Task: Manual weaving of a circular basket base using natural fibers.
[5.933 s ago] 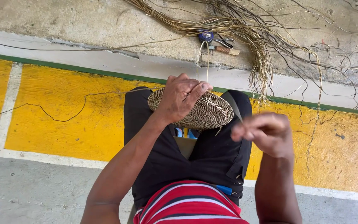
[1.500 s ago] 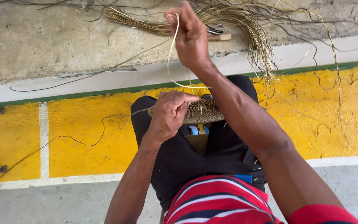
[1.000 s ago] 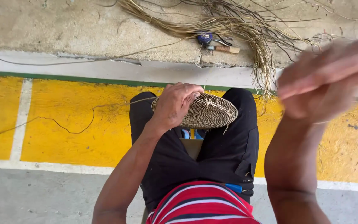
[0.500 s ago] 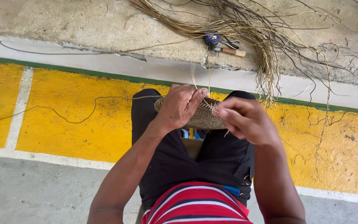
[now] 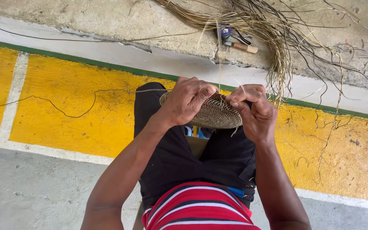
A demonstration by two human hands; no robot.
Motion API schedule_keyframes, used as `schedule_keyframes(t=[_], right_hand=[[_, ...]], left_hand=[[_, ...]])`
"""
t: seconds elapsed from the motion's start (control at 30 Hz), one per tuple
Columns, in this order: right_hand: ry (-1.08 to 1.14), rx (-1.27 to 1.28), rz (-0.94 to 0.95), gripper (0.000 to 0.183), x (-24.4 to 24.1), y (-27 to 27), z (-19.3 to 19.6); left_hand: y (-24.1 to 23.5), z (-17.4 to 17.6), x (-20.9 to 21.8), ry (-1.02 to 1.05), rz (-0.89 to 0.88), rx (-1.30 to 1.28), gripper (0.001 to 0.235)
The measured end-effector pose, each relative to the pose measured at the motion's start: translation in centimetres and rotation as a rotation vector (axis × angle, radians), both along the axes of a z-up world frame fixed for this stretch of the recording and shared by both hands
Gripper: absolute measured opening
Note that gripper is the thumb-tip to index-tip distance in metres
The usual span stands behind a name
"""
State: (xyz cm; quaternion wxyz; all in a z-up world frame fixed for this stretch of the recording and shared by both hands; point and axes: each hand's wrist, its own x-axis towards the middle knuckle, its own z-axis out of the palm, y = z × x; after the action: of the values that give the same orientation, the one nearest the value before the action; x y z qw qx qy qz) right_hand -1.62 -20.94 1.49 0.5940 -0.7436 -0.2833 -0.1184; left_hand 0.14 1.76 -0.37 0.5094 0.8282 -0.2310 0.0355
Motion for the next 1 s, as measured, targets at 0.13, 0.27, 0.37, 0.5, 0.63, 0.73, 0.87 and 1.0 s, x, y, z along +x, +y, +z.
schedule_keyframes(t=[0.13, 0.27, 0.37, 0.5, 0.63, 0.73, 0.87, 1.0], right_hand=[[-0.004, -0.182, -0.090, 0.013, 0.3, 0.3, -0.1], [0.049, -0.083, -0.002, 0.014, 0.5, 0.4, -0.4], [0.069, -0.050, 0.023, 0.014, 0.9, 0.4, -0.6], [0.090, -0.010, 0.013, 0.013, 1.2, 0.3, -1.1], [0.043, -0.036, 0.011, 0.012, 1.1, 0.2, -0.9], [0.116, 0.088, 0.091, 0.011, 1.1, 0.1, -0.9], [0.059, 0.018, 0.076, 0.013, 1.2, 0.3, -1.1], [-0.066, -0.186, -0.115, 0.014, 0.5, 1.3, -0.1]], left_hand=[[-0.1, 0.1, -0.1, 0.004, -0.014, -0.001, 0.069], [-0.2, 0.2, -0.1, -0.007, -0.015, 0.043, 0.050], [-0.1, 1.1, -0.2, -0.089, -0.009, 0.079, 0.028], [-0.1, 1.6, -0.5, -0.046, -0.011, 0.081, 0.025], [-0.1, 0.9, -0.5, -0.082, -0.007, 0.073, 0.026], [-0.1, 1.1, -0.6, -0.065, -0.006, 0.074, 0.027], [-0.2, 1.3, -0.5, -0.055, -0.007, 0.098, 0.025], [-0.1, 1.6, -0.7, -0.045, -0.001, 0.094, 0.026]])
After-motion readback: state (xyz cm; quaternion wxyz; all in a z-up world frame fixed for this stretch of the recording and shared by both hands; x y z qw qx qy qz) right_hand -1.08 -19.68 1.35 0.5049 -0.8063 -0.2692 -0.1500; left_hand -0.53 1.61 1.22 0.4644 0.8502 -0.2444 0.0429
